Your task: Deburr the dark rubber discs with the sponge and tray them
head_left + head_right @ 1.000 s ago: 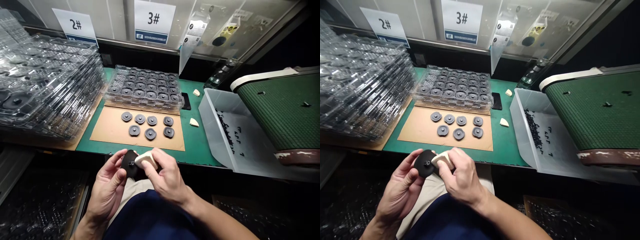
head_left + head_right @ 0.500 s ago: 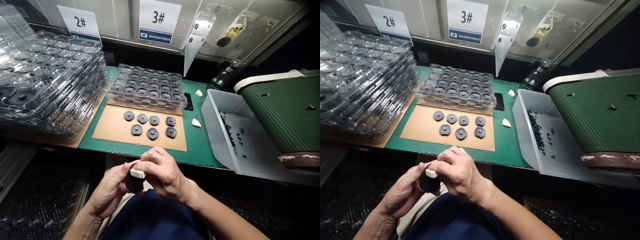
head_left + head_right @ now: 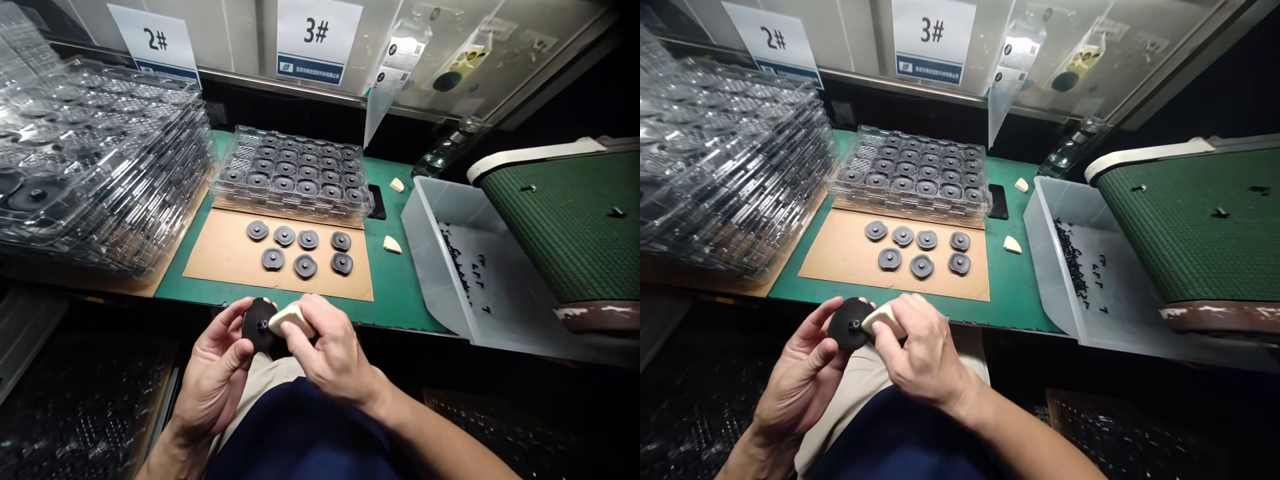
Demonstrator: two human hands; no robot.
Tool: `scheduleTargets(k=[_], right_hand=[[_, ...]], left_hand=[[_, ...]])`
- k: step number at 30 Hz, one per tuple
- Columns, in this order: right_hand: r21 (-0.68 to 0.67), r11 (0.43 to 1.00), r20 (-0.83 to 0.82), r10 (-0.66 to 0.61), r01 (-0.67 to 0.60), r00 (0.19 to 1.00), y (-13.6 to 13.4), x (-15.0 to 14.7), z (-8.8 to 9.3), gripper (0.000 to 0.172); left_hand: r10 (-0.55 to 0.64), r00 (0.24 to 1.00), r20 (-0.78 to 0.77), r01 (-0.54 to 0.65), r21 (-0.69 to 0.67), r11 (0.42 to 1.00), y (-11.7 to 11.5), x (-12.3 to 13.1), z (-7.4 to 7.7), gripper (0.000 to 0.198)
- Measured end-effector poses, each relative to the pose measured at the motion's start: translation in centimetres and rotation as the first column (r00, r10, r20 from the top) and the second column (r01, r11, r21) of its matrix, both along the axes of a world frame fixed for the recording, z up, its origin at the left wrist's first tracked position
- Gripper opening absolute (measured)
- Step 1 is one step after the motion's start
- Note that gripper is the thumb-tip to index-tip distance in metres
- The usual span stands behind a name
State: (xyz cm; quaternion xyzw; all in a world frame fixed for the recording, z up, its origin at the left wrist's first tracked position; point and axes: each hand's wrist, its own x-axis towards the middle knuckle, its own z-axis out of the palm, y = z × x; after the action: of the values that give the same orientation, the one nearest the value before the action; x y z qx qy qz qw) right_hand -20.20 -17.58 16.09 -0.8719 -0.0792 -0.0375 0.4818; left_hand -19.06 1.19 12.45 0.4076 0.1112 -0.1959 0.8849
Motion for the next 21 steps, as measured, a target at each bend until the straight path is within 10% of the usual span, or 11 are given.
scheduleTargets(k=[12,21], right_hand=[[-0.270,0.853,0.232,0.508,-0.447,0.829,-2.1,1.7,0.0,0.025],[0.026,0.999,-0.164,0.035,-0.031,0.986,0.7,-0.3,-0.1,0.029]], left_hand=[[-0.401,0.879,-0.259,0.327,-0.285,0.901,0.4,-1.0,-0.2,0.030],[0.019,0.999,-0.027,-0.018,0.027,0.999,-0.3,-0.2,-1.5,0.060]])
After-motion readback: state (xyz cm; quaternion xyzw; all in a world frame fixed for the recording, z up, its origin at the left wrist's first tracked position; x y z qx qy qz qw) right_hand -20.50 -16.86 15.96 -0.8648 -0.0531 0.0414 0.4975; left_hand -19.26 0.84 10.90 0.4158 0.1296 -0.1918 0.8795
